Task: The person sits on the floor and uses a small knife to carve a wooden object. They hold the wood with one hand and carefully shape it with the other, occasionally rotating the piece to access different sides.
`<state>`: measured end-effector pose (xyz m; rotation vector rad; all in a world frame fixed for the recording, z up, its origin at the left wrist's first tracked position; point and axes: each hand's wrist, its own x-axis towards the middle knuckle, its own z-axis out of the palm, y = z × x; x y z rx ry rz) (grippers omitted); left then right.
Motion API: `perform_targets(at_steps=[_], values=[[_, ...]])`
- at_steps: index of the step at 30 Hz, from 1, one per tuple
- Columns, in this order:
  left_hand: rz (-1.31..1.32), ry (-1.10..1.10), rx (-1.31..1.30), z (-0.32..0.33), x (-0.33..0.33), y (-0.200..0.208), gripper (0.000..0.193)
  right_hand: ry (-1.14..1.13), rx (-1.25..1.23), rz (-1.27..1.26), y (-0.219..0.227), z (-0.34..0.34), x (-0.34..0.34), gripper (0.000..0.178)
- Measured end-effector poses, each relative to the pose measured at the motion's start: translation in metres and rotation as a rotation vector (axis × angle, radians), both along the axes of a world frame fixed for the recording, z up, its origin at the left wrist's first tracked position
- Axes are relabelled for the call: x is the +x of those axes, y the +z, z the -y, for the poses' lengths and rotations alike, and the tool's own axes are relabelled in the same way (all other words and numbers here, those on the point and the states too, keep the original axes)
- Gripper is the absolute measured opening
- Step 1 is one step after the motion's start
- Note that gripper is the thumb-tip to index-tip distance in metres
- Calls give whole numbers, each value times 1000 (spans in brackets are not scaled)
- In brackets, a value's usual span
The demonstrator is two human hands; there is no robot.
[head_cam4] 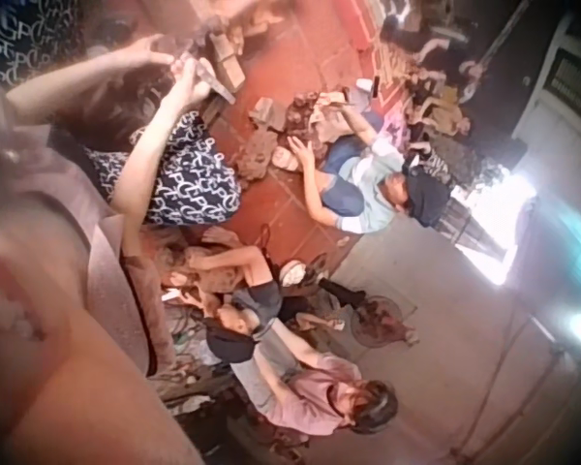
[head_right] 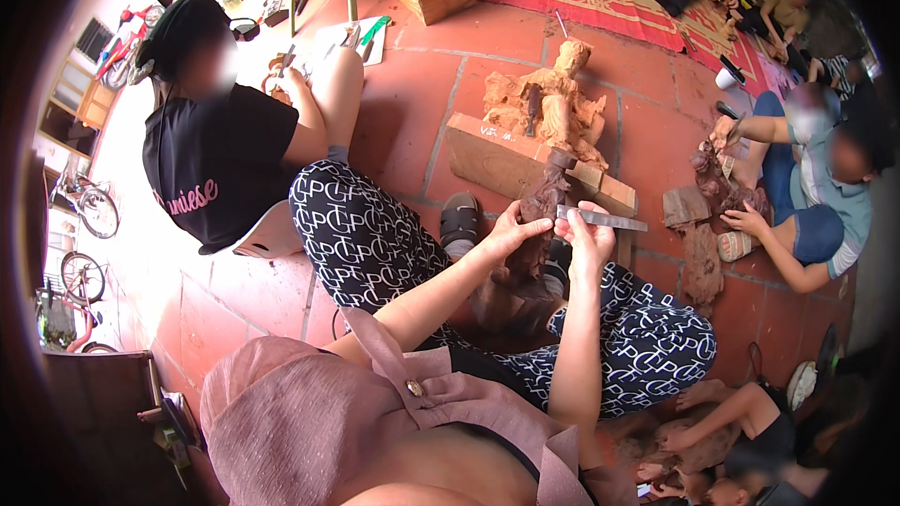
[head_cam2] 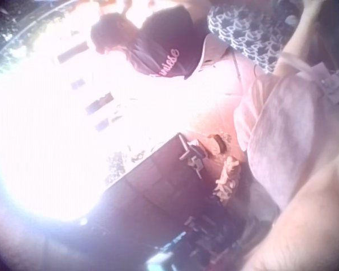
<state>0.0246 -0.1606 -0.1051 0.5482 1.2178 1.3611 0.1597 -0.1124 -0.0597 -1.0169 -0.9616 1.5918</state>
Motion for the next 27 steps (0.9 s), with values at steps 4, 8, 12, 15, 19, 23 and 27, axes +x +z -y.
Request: perform_targets(at_steps=[4, 8, 12, 15, 19, 23, 27], values=[[10, -15, 54, 5, 0, 3, 73, 34, 107, 110, -11, -7, 8, 21], [-44, -35, 111, 8, -1, -14, 65, 101, 227, 262, -17, -4, 7, 14], [86, -77, 92, 2, -3, -14, 62, 77, 164, 334, -14, -10, 8, 12], [177, -60, 111, 9, -2, -17, 59, 76, 159, 302, -6, -11, 11, 10], [122, -166, 124, 6, -10, -22, 64, 161, 369, 289, 3, -3, 1, 6], [119, -195, 110, 8, -10, -25, 67, 79, 271, 524, 13, -6, 0, 7], [101, -157, 89, 9, -8, -25, 67, 53, 428, 525, 12, -9, 2, 8]])
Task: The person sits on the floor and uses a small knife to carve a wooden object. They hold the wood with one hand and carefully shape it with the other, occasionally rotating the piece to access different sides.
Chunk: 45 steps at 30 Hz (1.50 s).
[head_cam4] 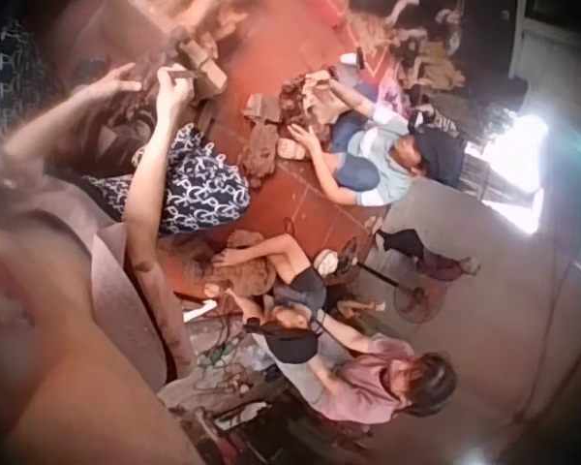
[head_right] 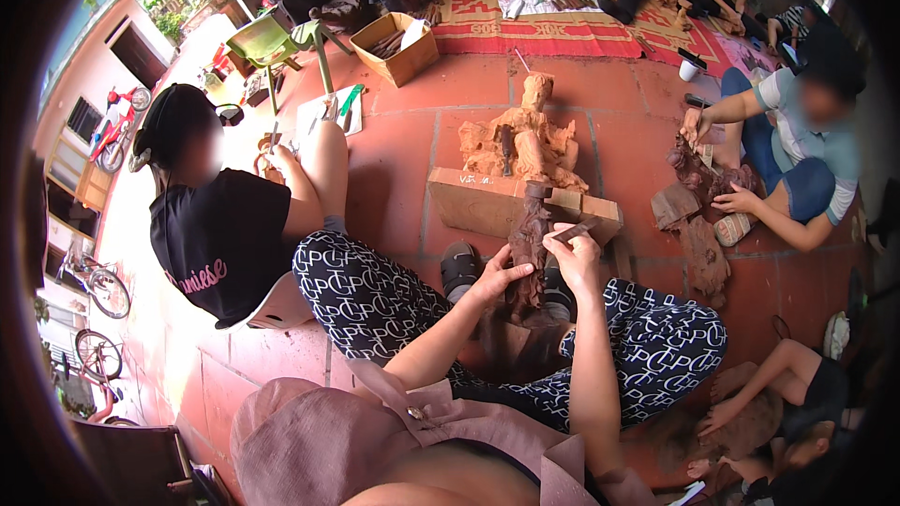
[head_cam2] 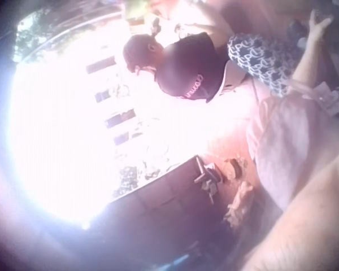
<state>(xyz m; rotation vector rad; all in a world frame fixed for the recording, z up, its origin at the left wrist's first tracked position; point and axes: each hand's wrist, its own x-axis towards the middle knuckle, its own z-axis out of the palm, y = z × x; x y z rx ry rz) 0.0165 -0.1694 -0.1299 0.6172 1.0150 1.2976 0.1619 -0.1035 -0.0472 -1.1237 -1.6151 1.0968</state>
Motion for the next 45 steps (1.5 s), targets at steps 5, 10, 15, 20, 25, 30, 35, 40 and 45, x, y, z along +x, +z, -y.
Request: perform_targets(at_steps=[5, 10, 15, 20, 25, 30, 35, 40, 45], values=[[45, 2, 25, 1, -1, -7, 62, 32, 42, 159, -4, 2, -3, 15], [79, 18, 18, 2, -1, -5, 68, 88, 98, 115, -2, 2, -3, 13], [42, -64, -27, -4, -6, -11, 70, -33, -30, 61, -14, -15, 2, 15], [-826, 98, 4, -23, -55, 4, 71, -71, -218, -136, 20, -30, 20, 14], [-609, 133, 307, -57, -57, 137, 33, 43, -137, -35, 34, -38, 20, 13], [-982, -276, 576, -84, -21, 203, 50, 99, 212, 423, 44, -35, 4, 19], [-1187, -413, 824, -112, -16, 180, 20, 153, 288, 464, 42, -37, 3, 24], [-1729, -64, 1074, -118, -17, 140, 14, 240, 160, 617, 24, -34, -3, 23], [-1220, -443, 836, -138, -12, 146, 17, 202, 80, 272, 12, -40, 3, 19]])
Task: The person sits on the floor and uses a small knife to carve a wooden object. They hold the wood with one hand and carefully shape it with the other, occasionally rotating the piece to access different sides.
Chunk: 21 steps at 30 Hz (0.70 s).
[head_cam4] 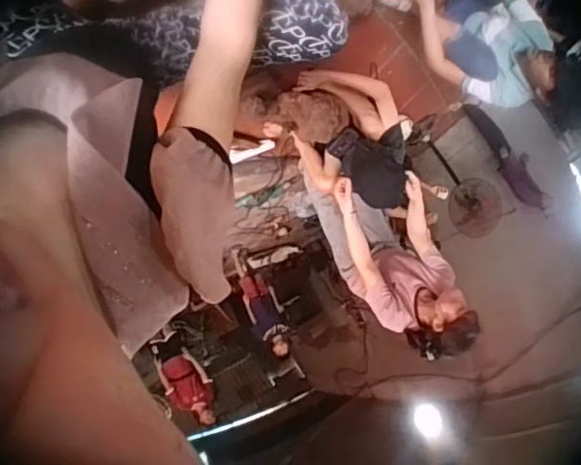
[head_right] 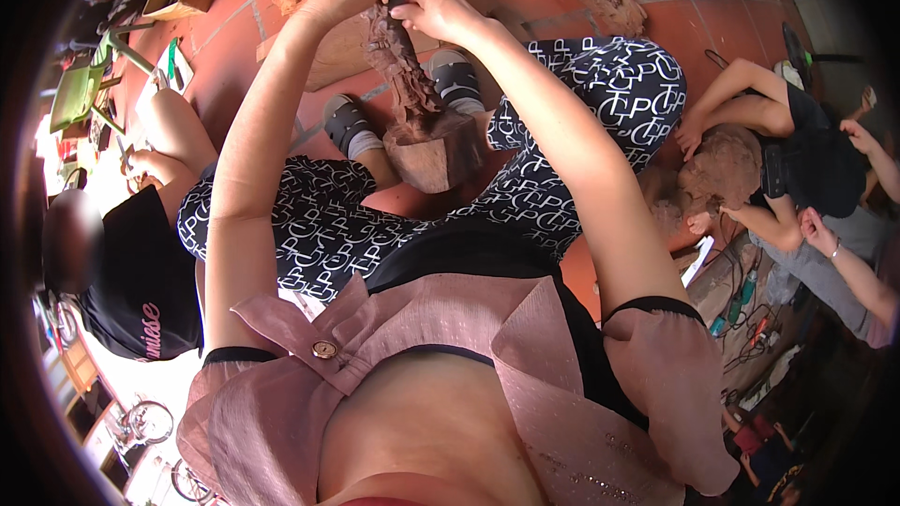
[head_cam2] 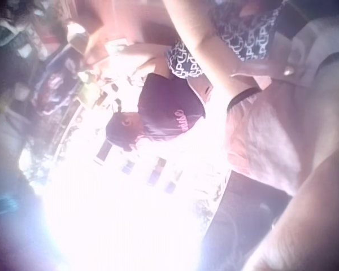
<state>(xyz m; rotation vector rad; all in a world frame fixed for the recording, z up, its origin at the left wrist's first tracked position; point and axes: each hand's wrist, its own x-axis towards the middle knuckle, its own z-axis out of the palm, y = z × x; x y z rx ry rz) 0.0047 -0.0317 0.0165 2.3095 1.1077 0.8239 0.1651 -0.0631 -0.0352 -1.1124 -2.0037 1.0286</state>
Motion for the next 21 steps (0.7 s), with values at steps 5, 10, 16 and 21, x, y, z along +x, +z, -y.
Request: perform_targets(at_steps=[5, 10, 16, 21], values=[[-43, -56, -30, 9, -12, 13, 22, 36, 231, 291, 3, 2, -12, 24], [292, -87, -456, -2, -12, 1, 10, -17, 274, 82, -21, -11, -15, 19], [283, -82, -607, 8, -15, 10, 10, 16, 91, 33, -1, 18, -8, 17], [296, -15, -606, -5, -12, 12, 11, 3, 64, -44, -7, -4, -7, 22]])
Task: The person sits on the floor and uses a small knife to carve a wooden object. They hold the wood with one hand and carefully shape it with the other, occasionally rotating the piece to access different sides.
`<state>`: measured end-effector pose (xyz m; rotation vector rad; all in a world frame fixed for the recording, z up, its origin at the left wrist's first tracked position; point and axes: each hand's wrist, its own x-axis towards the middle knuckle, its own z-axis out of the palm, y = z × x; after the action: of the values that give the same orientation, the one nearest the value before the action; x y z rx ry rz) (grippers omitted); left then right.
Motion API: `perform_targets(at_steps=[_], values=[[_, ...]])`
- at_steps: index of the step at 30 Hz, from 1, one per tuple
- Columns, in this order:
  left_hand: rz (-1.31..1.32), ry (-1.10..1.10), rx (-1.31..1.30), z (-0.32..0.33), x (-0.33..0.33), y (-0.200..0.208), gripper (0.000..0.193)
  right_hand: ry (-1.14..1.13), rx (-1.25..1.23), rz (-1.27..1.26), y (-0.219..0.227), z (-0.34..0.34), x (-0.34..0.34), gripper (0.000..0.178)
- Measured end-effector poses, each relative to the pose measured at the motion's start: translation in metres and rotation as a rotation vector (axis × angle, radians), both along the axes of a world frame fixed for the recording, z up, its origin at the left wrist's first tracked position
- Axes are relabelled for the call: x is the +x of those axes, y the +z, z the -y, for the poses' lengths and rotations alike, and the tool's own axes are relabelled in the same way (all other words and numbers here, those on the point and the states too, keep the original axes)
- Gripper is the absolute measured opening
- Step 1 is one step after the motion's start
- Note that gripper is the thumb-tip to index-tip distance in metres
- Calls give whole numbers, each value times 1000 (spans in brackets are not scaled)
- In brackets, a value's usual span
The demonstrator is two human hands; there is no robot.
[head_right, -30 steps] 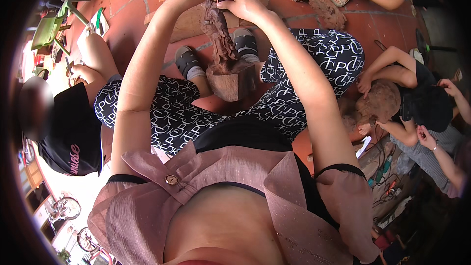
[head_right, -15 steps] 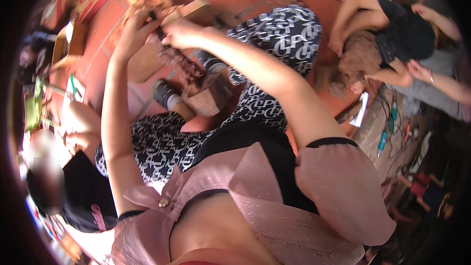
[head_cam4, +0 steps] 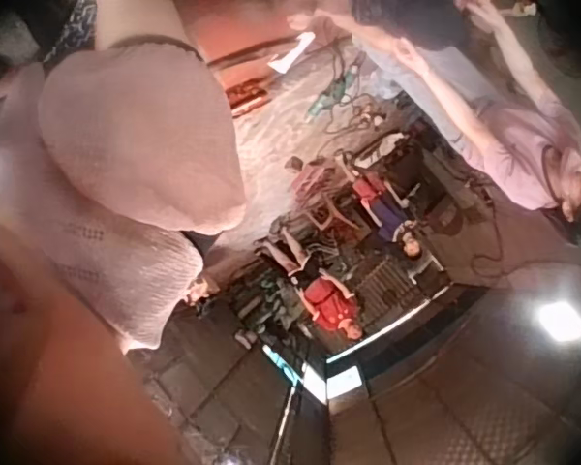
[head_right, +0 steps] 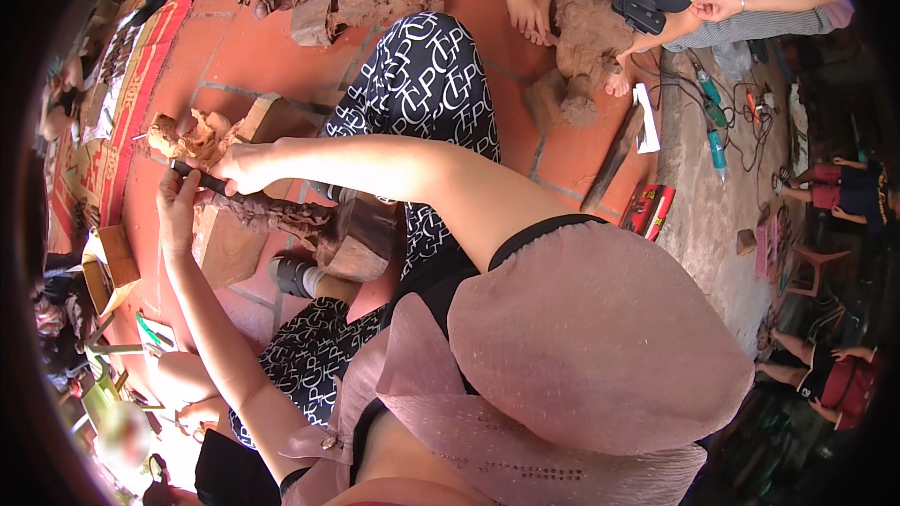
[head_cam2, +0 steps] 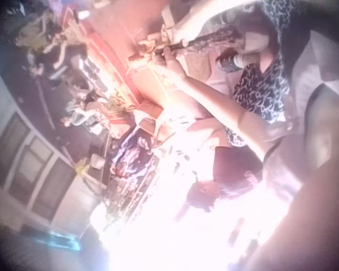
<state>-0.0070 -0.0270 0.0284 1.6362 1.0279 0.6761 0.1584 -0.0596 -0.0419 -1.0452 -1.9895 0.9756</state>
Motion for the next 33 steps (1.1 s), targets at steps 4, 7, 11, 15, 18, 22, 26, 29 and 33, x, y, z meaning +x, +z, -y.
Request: perform_targets(at_steps=[4, 7, 11, 15, 18, 22, 26, 29, 33], values=[[0, -82, -92, 8, -3, -2, 12, 60, 145, -53, -10, 9, 3, 16], [14, -26, 0, 14, 2, -4, 13, 40, 202, -43, -19, 6, 1, 18], [-27, 17, 22, 3, 4, 4, 12, 11, 68, -13, -5, 0, -3, 24], [-3, 6, 51, 19, 2, -4, 12, 44, 152, -43, 8, 19, 4, 14], [3, 55, 88, 6, 3, 3, 12, 0, 112, -72, 3, 6, -1, 15], [-5, 40, 100, 14, 4, 6, 9, 15, 59, 3, 10, 14, -2, 25], [0, 40, 98, 14, 10, -6, 8, 18, 245, -107, -7, 15, 8, 19], [8, 83, 168, 8, 7, -2, 9, -65, 44, -43, 20, 20, 4, 14], [-11, 53, 172, 20, 11, 0, 10, -35, 123, -120, 1, 21, 2, 12]])
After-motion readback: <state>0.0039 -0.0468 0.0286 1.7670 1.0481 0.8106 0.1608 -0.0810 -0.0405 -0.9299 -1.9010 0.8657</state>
